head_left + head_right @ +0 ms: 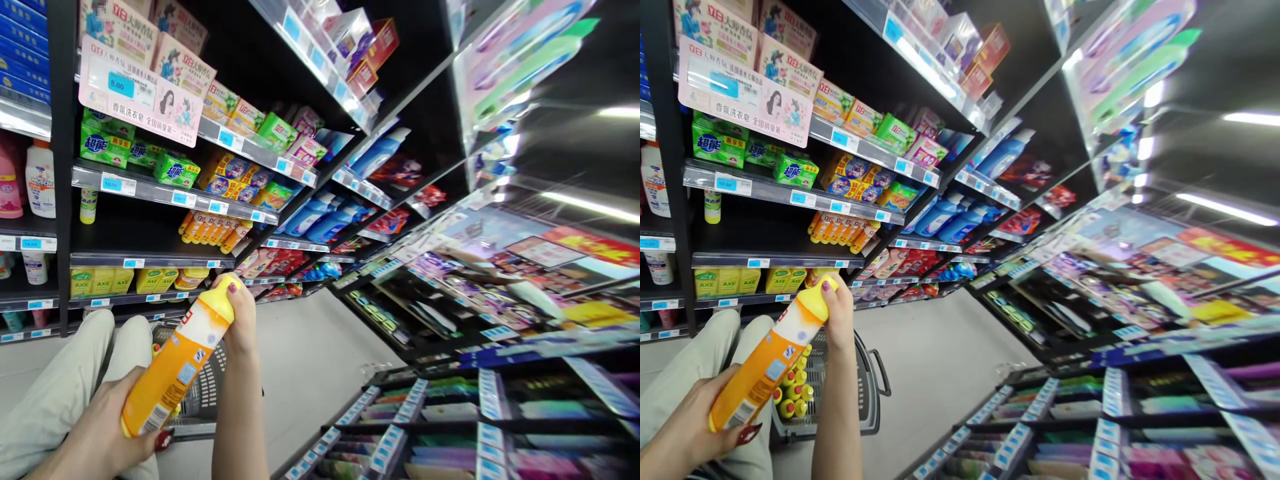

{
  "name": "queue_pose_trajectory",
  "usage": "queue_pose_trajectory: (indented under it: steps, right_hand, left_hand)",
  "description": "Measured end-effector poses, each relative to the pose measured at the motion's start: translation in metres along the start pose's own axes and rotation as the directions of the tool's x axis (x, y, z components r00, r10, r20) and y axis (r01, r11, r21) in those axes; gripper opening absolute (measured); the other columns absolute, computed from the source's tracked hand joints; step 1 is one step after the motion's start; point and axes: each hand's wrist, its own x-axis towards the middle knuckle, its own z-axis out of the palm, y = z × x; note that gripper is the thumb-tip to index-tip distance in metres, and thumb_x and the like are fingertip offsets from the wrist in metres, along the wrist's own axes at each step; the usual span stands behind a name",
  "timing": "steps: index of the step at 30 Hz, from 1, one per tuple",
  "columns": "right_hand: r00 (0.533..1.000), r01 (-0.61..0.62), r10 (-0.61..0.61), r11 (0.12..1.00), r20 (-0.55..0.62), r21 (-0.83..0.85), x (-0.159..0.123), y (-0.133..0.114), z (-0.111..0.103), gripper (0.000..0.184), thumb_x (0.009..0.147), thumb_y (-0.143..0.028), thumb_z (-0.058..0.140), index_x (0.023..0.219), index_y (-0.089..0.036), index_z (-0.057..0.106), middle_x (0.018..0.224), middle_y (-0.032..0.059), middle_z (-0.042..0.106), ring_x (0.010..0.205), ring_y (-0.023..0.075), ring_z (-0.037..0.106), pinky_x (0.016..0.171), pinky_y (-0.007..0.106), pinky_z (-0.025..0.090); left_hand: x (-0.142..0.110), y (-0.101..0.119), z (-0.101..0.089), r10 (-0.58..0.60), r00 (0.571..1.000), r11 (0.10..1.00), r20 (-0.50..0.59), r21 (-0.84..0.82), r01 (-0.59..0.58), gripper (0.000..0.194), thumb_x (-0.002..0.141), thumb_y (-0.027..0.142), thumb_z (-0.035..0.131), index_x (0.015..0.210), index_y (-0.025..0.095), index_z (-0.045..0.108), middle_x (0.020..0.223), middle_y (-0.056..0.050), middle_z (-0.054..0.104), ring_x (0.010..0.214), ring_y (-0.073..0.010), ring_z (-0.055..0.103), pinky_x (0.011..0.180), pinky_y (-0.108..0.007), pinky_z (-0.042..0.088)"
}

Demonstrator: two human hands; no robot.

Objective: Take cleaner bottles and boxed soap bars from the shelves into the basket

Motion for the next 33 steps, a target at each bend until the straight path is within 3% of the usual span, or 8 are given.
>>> queue_pose_trajectory:
  steps: [2,5,9,12,16,21,28,33]
  right_hand:
    - [0.999,0.040,-0.040,0.998,0.005,-0.041,0.001,-0.003,-0.005,0.042,0.075,-0.059,0.068,0.070,-0.019,0.054,0.062,-0.0041,0.048,0.050,0.0095,0.042,0.047,0.022,0.032]
    - [0.997,0.066,-0.070,0.994,-0.042,-0.086,0.000,-0.008,-0.009,0.042,0.075,-0.057,0.070,0.067,-0.019,0.054,0.062,-0.0042,0.047,0.051,0.0089,0.040,0.047,0.021,0.031]
    - [0.987,0.120,-0.133,0.984,-0.093,-0.132,-0.002,-0.012,-0.013,0.043,0.075,-0.058,0.069,0.066,-0.019,0.054,0.063,-0.0031,0.048,0.054,0.0099,0.042,0.049,0.021,0.034]
    - [0.987,0.118,-0.135,0.979,-0.093,-0.164,-0.001,-0.013,-0.014,0.042,0.076,-0.058,0.068,0.065,-0.020,0.054,0.061,-0.0033,0.048,0.052,0.0101,0.041,0.048,0.022,0.033]
    - [0.998,0.060,-0.064,0.982,-0.014,-0.179,0.006,-0.015,-0.015,0.040,0.074,-0.056,0.070,0.067,-0.019,0.057,0.060,-0.0038,0.050,0.050,0.0092,0.041,0.047,0.022,0.031]
    - [0.995,-0.016,0.029,0.990,0.094,-0.141,0.017,-0.018,-0.017,0.040,0.072,-0.057,0.070,0.067,-0.019,0.057,0.057,-0.0046,0.049,0.049,0.0088,0.039,0.047,0.022,0.030]
    - [0.981,0.080,0.015,0.879,0.194,-0.471,0.009,-0.041,-0.049,0.029,0.075,-0.046,0.067,0.066,-0.020,0.057,0.059,-0.0029,0.053,0.052,0.0107,0.043,0.049,0.023,0.032]
    - [0.986,0.053,0.129,0.368,0.107,-0.928,-0.017,-0.014,-0.106,0.024,0.085,-0.044,0.059,0.077,-0.023,0.055,0.057,-0.0025,0.057,0.050,0.0143,0.049,0.054,0.025,0.033]
  left_hand:
    - [-0.002,-0.002,0.002,0.280,0.937,0.871,-0.209,0.465,-0.157,0.046,0.072,0.039,0.077,0.114,0.025,0.063,0.098,-0.005,0.076,0.079,-0.0257,0.071,0.069,-0.030,0.053]
    - [-0.003,-0.008,0.001,0.633,0.738,0.548,-0.233,0.808,-0.216,0.052,0.081,0.040,0.070,0.127,0.022,0.055,0.107,-0.009,0.075,0.085,-0.0266,0.072,0.071,-0.032,0.051]
    - [-0.002,-0.011,-0.004,0.718,0.660,0.411,-0.223,0.901,-0.141,0.051,0.084,0.037,0.068,0.130,0.023,0.052,0.109,-0.007,0.075,0.089,-0.0266,0.070,0.076,-0.034,0.048]
    - [0.003,-0.006,-0.007,0.620,0.736,0.569,-0.272,0.801,-0.184,0.050,0.081,0.038,0.071,0.127,0.025,0.056,0.113,-0.007,0.074,0.094,-0.0275,0.070,0.082,-0.035,0.050]
    - [0.012,0.009,-0.009,0.042,0.999,0.995,-0.021,0.089,-0.040,0.053,0.066,0.052,0.079,0.105,0.019,0.068,0.093,-0.007,0.075,0.080,-0.0250,0.068,0.071,-0.031,0.054]
    - [0.015,0.007,-0.004,-0.130,0.850,0.700,0.510,-0.561,0.443,0.058,0.061,0.049,0.077,0.105,0.012,0.069,0.081,-0.009,0.073,0.058,-0.0173,0.065,0.048,-0.022,0.048]
    - [0.050,-0.037,-0.002,-0.185,0.888,0.975,0.420,-0.034,0.219,0.085,0.069,0.076,0.049,0.124,0.012,0.061,0.107,-0.019,0.072,0.081,-0.0300,0.070,0.064,-0.041,0.058]
    - [0.071,-0.092,-0.032,-0.187,0.982,0.892,0.013,0.421,0.164,0.071,0.079,0.051,0.056,0.138,0.012,0.051,0.149,-0.019,0.046,0.143,-0.0372,0.030,0.120,-0.056,0.017]
